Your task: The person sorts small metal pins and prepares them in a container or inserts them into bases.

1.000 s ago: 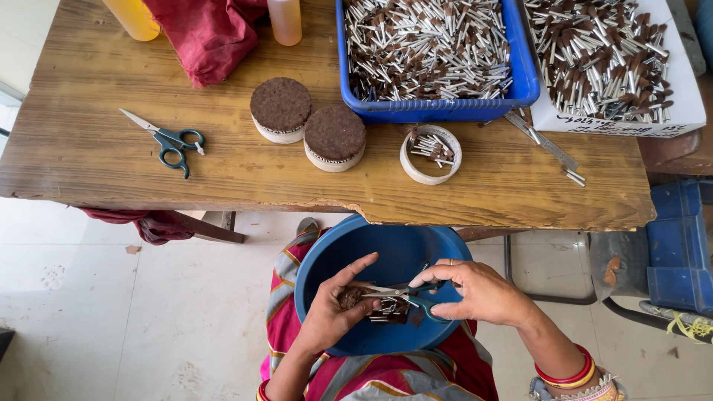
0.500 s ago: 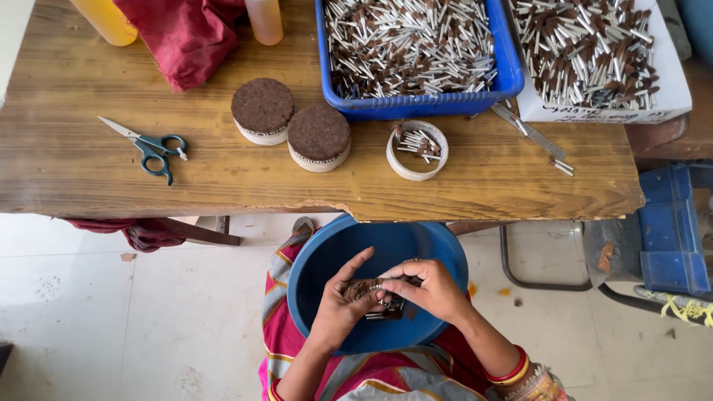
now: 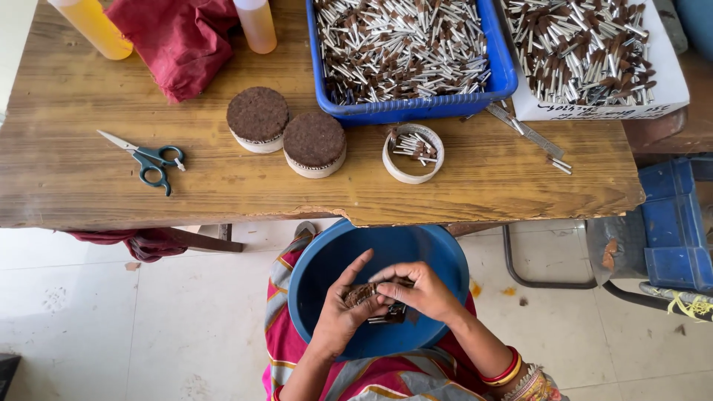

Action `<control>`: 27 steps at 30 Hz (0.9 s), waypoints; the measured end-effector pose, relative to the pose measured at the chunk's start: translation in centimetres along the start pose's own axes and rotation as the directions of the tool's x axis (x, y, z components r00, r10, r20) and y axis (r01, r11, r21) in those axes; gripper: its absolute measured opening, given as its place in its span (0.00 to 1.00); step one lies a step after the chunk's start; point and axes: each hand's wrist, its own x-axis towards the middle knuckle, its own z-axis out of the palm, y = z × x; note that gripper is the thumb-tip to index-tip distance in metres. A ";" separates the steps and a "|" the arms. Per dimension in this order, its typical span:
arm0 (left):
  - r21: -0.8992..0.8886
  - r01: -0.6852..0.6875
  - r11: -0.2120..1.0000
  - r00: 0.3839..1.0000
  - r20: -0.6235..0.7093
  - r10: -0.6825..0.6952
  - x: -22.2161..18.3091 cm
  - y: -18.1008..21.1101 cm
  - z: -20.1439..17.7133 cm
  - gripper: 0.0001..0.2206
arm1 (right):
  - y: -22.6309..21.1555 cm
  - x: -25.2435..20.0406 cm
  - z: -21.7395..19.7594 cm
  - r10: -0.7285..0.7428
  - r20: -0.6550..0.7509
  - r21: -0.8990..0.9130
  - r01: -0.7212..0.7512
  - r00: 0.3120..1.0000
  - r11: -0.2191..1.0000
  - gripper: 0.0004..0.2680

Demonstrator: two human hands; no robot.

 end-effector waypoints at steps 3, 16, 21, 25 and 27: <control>0.025 0.009 1.000 1.000 0.001 -0.009 -0.1 0.4 0.3 0.37 | 2.1 -0.2 -1.4 -0.068 -0.070 -0.074 0.062 0.995 0.995 0.08; 0.018 0.013 1.000 1.000 0.009 -0.013 -0.3 0.5 0.4 0.34 | 1.8 0.7 -1.1 0.128 0.064 0.045 -0.131 0.990 0.990 0.07; 0.017 -0.035 0.999 0.996 -0.087 0.037 -0.1 -0.2 0.4 0.29 | -0.8 0.3 1.2 0.047 -0.017 -0.138 -0.049 0.999 0.989 0.05; 0.098 -0.034 0.995 0.993 -0.107 0.044 -0.1 0.1 0.5 0.27 | -1.4 0.3 1.9 -0.067 -0.064 -0.119 0.059 0.996 0.991 0.05; 0.057 -0.030 0.998 0.994 -0.104 0.036 -0.1 0.1 0.6 0.27 | 1.4 0.7 -0.8 -0.090 -0.151 -0.041 0.085 0.984 0.996 0.06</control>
